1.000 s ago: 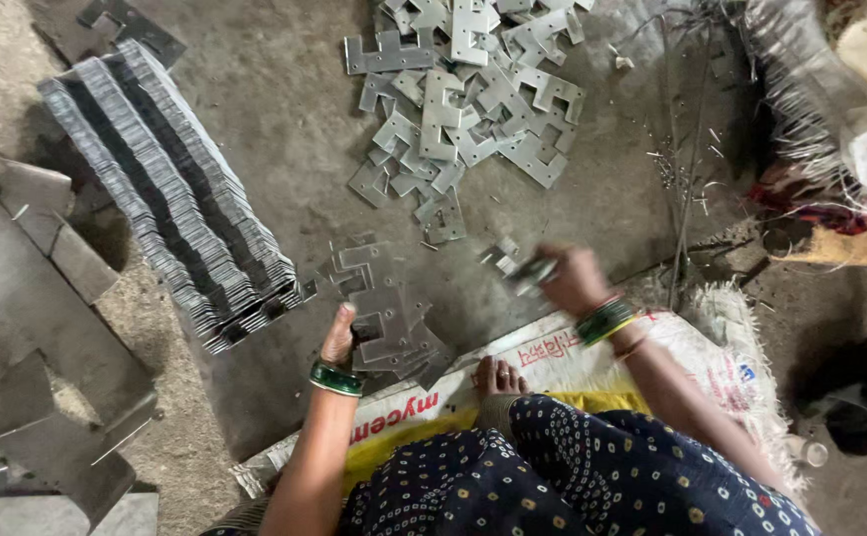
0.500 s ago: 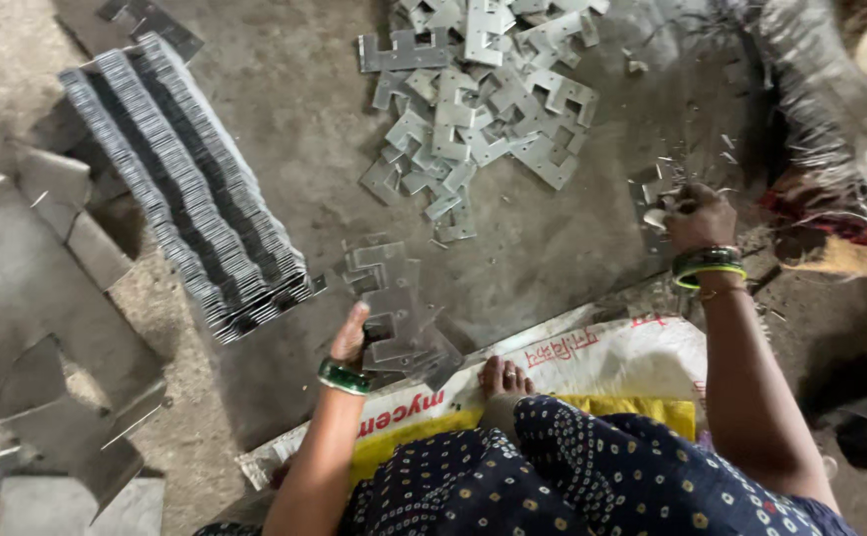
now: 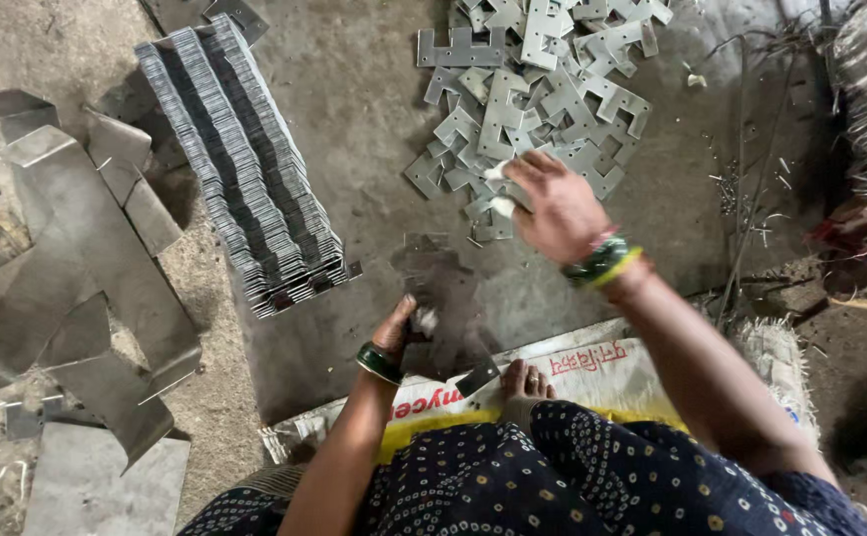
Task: The person stacks L-shaped metal sheets into a vertical frame, picking them up from a pile on the floor and aligning them onto two parallel rods within the frame.
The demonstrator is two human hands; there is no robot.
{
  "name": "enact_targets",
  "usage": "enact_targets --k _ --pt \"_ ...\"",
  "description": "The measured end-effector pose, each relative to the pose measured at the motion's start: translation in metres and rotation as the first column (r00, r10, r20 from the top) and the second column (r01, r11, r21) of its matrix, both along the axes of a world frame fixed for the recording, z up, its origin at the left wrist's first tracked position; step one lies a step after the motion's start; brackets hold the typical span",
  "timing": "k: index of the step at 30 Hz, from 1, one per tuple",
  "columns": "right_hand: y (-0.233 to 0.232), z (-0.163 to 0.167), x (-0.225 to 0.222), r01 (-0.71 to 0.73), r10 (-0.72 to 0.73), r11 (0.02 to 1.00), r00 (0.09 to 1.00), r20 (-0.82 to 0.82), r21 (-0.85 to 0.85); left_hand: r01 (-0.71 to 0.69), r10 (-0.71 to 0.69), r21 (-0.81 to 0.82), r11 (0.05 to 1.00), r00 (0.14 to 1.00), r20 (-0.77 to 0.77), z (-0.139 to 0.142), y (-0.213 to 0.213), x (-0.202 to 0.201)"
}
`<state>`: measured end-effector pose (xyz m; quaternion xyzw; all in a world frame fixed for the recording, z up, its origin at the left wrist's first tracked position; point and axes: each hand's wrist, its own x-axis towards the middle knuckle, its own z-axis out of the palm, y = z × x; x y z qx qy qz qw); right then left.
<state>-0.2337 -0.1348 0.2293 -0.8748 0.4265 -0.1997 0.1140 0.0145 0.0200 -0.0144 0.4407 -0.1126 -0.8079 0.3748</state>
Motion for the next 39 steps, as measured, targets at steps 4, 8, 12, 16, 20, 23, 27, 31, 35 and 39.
enact_targets --k 4,8,12,16,20,23,27,31,35,39 --pt "0.020 -0.089 0.015 0.067 0.018 0.968 0.943 -0.333 0.241 -0.061 0.034 -0.084 0.995 0.955 -0.294 0.002 0.007 0.006" --pt "0.050 -0.156 -0.014 -0.100 0.071 0.990 0.962 -0.263 -0.099 -0.095 0.091 0.006 0.995 0.939 -0.330 0.006 0.007 0.006" --pt "0.053 -0.152 -0.093 0.358 -0.222 0.793 0.923 -0.314 0.492 -0.081 0.056 -0.098 0.992 0.972 -0.230 0.004 0.000 0.006" --pt "0.055 -0.097 -0.127 0.351 -0.367 0.929 0.908 -0.203 -0.115 -0.113 0.100 -0.017 0.993 0.935 -0.341 0.002 0.002 0.004" --pt "0.075 -0.045 -0.066 0.359 -0.375 0.916 0.925 0.064 0.178 -0.150 0.115 -0.070 0.986 0.926 -0.360 -0.001 -0.003 -0.001" --pt "0.099 -0.019 0.006 0.031 -0.104 0.967 0.953 0.284 0.253 -0.123 0.082 -0.152 0.981 0.964 -0.254 -0.002 -0.012 -0.005" --pt "0.112 0.004 0.068 -0.247 0.220 0.961 0.954 0.202 0.121 -0.128 0.115 -0.022 0.992 0.942 -0.315 0.011 -0.003 -0.012" --pt "0.112 0.014 0.082 -0.240 0.225 0.965 0.965 0.137 0.105 -0.157 0.075 -0.123 0.980 0.862 -0.502 0.027 -0.002 -0.021" --pt "0.117 0.004 0.081 -0.228 0.189 0.962 0.953 0.237 0.152 -0.181 0.086 -0.141 0.973 0.859 -0.504 0.026 -0.005 -0.024" --pt "0.113 -0.014 0.072 -0.102 0.016 0.975 0.919 0.395 0.198 -0.158 0.124 -0.036 0.987 0.878 -0.462 0.014 -0.001 -0.020"
